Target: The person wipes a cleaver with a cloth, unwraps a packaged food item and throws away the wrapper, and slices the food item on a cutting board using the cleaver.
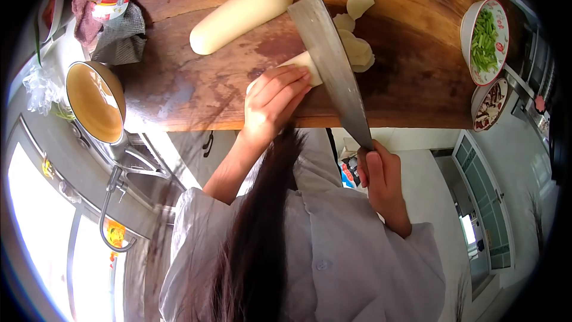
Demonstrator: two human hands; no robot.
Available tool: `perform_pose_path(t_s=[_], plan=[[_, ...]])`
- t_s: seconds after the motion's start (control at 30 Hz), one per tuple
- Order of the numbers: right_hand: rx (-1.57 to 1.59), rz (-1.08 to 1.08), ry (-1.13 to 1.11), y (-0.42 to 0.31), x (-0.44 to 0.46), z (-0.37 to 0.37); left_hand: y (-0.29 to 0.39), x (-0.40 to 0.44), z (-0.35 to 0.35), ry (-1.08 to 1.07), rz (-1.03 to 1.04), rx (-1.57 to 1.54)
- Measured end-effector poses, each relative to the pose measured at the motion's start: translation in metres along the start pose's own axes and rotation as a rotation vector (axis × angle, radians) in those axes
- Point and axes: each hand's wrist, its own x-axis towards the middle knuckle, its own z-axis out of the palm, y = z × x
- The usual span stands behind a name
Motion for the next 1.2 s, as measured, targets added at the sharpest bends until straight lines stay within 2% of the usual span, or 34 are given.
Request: perform_pose_path(t_s=[0.37,0.77,0.93,1.03,1.17,1.2], plan=[[-0.075,0.061,0.035,0.002,-0.011,0.003,-0.002,-0.001,0.002,0.007,-0.01,0.009],[-0.144,-0.079,0.093,0.032,0.02,0.021,-0.002,0.002,-0.001,-0.025,-0.03,-0.042],[-0.021,-0.183,0.16,0.041,0.023,0.029,0.001,0.001,-0.001,-0.033,-0.054,-0.041],[0.069,-0.113,0.155,0.048,0.017,0.027,-0.002,0.001,0.0,-0.016,-0.015,0.002],[-0.038,-0.147,0.152,0.048,0.007,0.018,0.001,-0.003,0.0,-0.006,-0.031,-0.017],[0.118,-0.158,0.122,0.048,0.009,0.018,0.001,-0.002,-0.001,-0.02,-0.042,-0.024]])
